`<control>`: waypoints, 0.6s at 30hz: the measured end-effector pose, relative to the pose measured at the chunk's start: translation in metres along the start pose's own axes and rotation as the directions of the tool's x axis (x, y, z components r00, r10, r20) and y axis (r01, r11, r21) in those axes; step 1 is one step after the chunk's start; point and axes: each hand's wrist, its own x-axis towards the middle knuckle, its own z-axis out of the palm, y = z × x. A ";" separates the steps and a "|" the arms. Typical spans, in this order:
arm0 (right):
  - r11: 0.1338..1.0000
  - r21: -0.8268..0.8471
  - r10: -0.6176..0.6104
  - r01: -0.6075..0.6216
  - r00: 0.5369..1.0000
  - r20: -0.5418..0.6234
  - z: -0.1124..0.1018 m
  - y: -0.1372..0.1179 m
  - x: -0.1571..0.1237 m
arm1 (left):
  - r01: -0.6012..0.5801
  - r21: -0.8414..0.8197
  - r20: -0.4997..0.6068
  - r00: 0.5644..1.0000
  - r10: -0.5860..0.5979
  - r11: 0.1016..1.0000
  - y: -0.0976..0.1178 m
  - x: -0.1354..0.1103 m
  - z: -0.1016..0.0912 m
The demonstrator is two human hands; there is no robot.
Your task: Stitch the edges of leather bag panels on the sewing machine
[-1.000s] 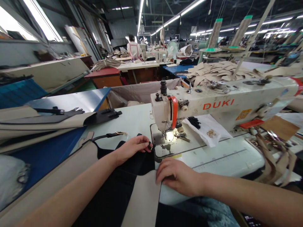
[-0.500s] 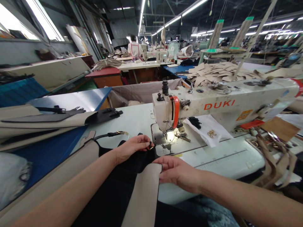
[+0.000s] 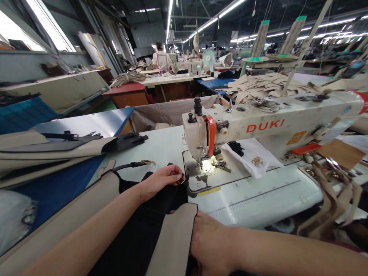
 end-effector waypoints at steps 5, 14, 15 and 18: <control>0.995 -0.071 -0.062 0.074 0.986 0.158 0.003 0.000 0.009 | 0.016 -0.031 -0.007 1.000 -0.016 0.999 -0.001 -0.001 0.000; 0.977 -0.129 -0.161 0.171 0.984 0.081 -0.015 0.020 0.011 | 0.057 -0.089 -0.002 0.998 -0.057 0.994 -0.003 0.000 -0.004; 0.967 -0.178 -0.168 0.181 0.982 0.083 -0.014 0.024 0.011 | 0.053 -0.096 -0.001 0.999 -0.053 0.994 -0.003 0.000 -0.004; 0.921 -0.343 -0.181 0.183 0.983 0.039 -0.006 0.034 0.014 | 0.041 -0.120 0.000 0.999 -0.041 0.992 -0.004 0.000 -0.004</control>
